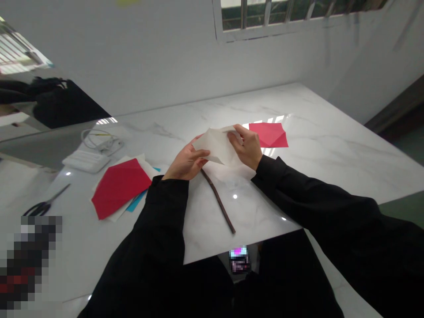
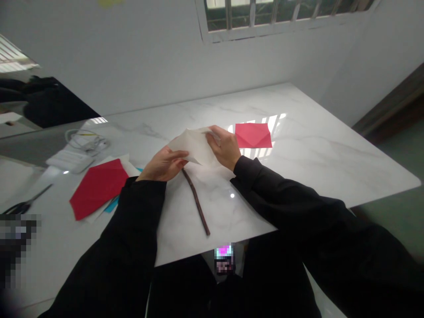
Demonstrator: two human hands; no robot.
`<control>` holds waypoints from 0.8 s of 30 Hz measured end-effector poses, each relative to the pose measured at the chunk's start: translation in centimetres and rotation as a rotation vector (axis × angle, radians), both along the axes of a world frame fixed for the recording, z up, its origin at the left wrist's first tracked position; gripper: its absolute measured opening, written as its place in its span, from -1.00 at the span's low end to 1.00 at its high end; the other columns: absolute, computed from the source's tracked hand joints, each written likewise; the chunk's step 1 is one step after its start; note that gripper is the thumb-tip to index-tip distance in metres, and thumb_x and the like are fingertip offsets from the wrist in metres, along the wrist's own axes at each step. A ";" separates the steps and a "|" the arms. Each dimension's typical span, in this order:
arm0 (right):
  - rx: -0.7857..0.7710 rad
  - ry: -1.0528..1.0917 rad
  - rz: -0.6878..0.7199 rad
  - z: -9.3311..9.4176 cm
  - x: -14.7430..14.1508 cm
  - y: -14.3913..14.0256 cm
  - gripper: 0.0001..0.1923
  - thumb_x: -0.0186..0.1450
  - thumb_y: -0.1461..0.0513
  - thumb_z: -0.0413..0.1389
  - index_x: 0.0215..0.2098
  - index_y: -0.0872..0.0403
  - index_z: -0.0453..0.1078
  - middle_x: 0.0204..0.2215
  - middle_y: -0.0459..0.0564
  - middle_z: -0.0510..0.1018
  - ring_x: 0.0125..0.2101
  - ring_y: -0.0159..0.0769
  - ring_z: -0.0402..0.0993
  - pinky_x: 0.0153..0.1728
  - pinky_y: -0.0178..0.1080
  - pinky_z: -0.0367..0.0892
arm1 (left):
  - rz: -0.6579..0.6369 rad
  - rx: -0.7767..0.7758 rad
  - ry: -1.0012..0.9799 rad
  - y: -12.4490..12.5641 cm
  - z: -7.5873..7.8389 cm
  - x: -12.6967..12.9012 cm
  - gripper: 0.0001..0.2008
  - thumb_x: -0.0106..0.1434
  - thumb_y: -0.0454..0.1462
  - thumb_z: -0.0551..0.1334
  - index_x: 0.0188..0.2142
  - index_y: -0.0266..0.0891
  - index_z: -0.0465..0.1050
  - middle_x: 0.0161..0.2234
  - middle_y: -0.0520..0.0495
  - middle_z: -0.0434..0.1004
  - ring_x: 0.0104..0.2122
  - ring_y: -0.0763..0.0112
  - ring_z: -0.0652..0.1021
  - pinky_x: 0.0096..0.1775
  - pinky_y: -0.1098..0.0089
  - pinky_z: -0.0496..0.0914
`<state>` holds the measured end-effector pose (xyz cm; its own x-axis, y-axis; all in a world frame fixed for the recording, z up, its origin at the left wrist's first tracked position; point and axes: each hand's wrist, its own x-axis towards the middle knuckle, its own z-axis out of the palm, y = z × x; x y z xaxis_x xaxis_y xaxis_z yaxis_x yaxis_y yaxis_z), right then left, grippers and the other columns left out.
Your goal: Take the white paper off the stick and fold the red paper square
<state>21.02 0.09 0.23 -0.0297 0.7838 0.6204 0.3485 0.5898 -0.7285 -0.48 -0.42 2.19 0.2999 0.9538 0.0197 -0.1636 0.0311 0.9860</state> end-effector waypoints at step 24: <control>-0.279 0.274 0.025 0.4 0.7 0.4 -0.38 0.42 -0.09 0.14 0.39 -0.18 0.24 -0.08 -0.01 0.63 -0.47 -0.32 0.40 -0.52 -0.26 0.36 | 0.476 0.349 0.260 -0.2 -1.2 1.4 -0.52 0.25 -0.30 0.36 0.15 -0.04 0.37 -0.32 0.02 0.53 -0.31 0.32 0.57 -0.27 0.38 0.38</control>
<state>21.67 0.53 0.63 0.0863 0.9247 0.3709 0.1070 0.3616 -0.9262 0.93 -0.61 1.03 -0.1178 0.9343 0.3365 0.1650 -0.3157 0.9344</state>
